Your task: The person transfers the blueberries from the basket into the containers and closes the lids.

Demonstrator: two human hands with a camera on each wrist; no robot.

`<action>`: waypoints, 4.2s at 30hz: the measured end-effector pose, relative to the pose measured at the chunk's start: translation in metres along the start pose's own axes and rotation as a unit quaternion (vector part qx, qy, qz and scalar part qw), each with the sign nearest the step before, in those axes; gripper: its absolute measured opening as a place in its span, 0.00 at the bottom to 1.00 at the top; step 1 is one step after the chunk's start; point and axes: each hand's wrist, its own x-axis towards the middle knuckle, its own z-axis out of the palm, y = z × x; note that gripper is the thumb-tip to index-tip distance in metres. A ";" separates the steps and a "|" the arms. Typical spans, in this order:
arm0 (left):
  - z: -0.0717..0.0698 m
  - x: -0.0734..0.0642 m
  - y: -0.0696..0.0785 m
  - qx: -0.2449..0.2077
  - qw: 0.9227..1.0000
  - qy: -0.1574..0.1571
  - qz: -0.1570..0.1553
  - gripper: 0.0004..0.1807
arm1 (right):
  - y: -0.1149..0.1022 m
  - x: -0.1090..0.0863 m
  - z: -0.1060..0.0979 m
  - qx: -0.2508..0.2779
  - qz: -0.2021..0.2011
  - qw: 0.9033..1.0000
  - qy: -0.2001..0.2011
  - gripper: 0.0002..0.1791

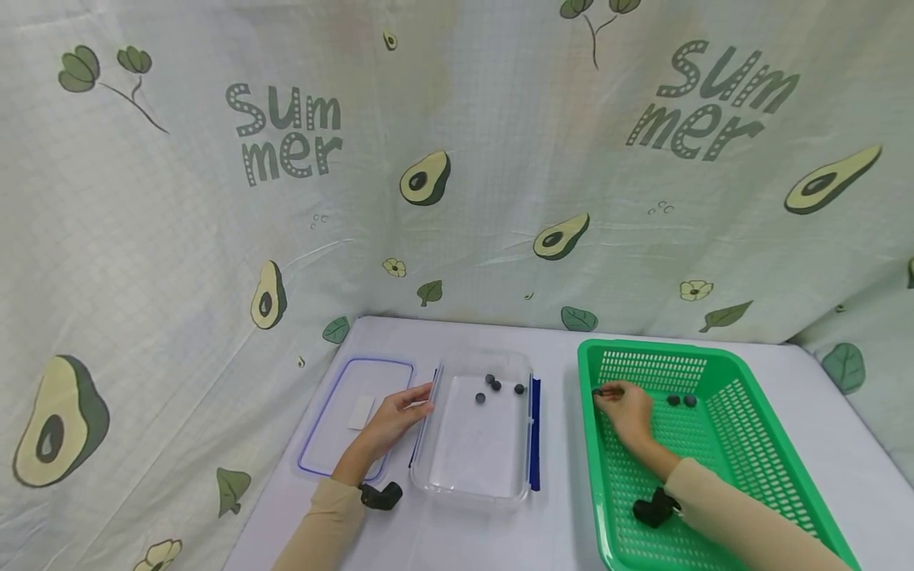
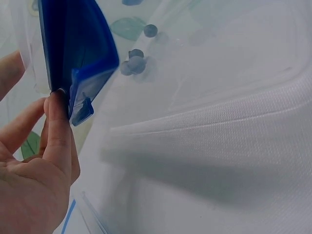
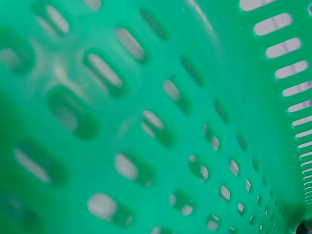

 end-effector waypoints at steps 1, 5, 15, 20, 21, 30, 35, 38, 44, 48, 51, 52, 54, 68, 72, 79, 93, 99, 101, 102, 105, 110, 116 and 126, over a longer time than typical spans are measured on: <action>0.000 0.000 0.000 0.001 1.000 0.000 0.000 0.32 | 0.000 0.000 0.000 0.003 0.000 1.000 0.002 0.10; 0.000 0.000 -0.003 0.003 1.000 0.001 0.000 0.31 | 0.001 -0.003 -0.002 0.019 -0.008 1.000 0.003 0.11; 0.000 0.000 -0.003 0.002 1.000 -0.001 0.006 0.32 | -0.004 0.000 -0.019 0.040 0.004 0.999 -0.011 0.12; 0.000 0.001 -0.004 0.004 1.000 -0.006 0.005 0.32 | -0.013 0.001 -0.032 0.048 0.013 0.999 -0.015 0.12; 0.000 0.001 -0.004 0.006 1.000 -0.005 0.006 0.32 | -0.015 0.002 -0.035 0.049 0.013 0.999 -0.015 0.12; 0.001 0.001 -0.004 0.002 1.000 -0.002 0.003 0.32 | -0.037 0.005 -0.055 0.085 0.027 0.996 -0.028 0.13; 0.002 -0.001 -0.002 -0.005 1.000 0.004 0.000 0.32 | -0.052 0.006 -0.062 0.100 0.035 0.994 -0.035 0.14; 0.001 -0.001 -0.003 -0.002 1.000 0.006 -0.001 0.32 | -0.060 0.006 -0.065 0.107 0.033 0.993 -0.038 0.14; 0.001 0.001 -0.005 -0.008 1.000 0.005 -0.001 0.32 | -0.077 0.009 -0.074 0.124 0.030 0.990 -0.065 0.17; 0.001 0.001 -0.004 -0.016 1.000 0.000 0.003 0.31 | -0.089 0.009 -0.082 0.149 0.022 0.984 -0.098 0.18; 0.001 0.001 -0.004 -0.017 1.000 -0.003 0.004 0.32 | -0.097 0.009 -0.084 0.181 0.013 0.976 -0.120 0.19; 0.001 0.001 -0.004 -0.015 1.000 -0.004 0.005 0.32 | -0.099 0.009 -0.084 0.191 0.011 0.973 -0.126 0.19; 0.000 0.002 -0.003 -0.013 1.000 -0.004 0.003 0.32 | -0.103 0.009 -0.083 0.210 0.007 0.968 -0.139 0.18; -0.001 0.003 -0.003 -0.010 1.000 -0.005 0.007 0.31 | -0.135 0.014 -0.060 0.237 0.020 0.951 -0.197 0.18; -0.001 0.004 -0.003 -0.015 1.000 -0.010 0.011 0.31 | -0.142 0.017 -0.049 0.256 0.012 0.943 -0.213 0.17; -0.003 0.004 -0.005 -0.014 1.000 -0.015 0.011 0.31 | -0.156 0.020 -0.035 0.267 0.019 0.935 -0.234 0.15; -0.003 0.003 -0.004 -0.010 1.000 -0.013 0.013 0.31 | -0.167 0.021 -0.001 0.235 0.010 0.935 -0.267 0.14; -0.002 0.002 -0.003 -0.011 1.000 -0.010 0.012 0.31 | -0.163 0.020 0.013 0.219 0.014 0.934 -0.283 0.13; -0.002 0.002 -0.004 -0.014 1.000 -0.011 0.012 0.31 | -0.161 0.021 0.017 0.214 0.017 0.933 -0.290 0.13; -0.003 0.002 -0.004 -0.012 1.000 -0.011 0.013 0.31 | -0.161 0.021 0.019 0.212 0.017 0.932 -0.294 0.13; -0.003 0.003 -0.005 -0.010 1.000 -0.010 0.013 0.31 | -0.158 0.022 0.025 0.211 0.020 0.929 -0.302 0.10; -0.003 0.002 -0.004 -0.017 1.000 -0.008 0.010 0.31 | -0.155 0.022 0.034 0.206 0.031 0.929 -0.305 0.03; -0.002 0.001 -0.004 -0.018 1.000 -0.005 0.012 0.31 | -0.154 0.020 0.038 0.202 0.035 0.931 -0.301 0.03; -0.003 0.003 -0.006 -0.016 1.000 -0.012 0.014 0.32 | -0.153 0.022 0.039 0.200 0.040 0.933 -0.297 0.08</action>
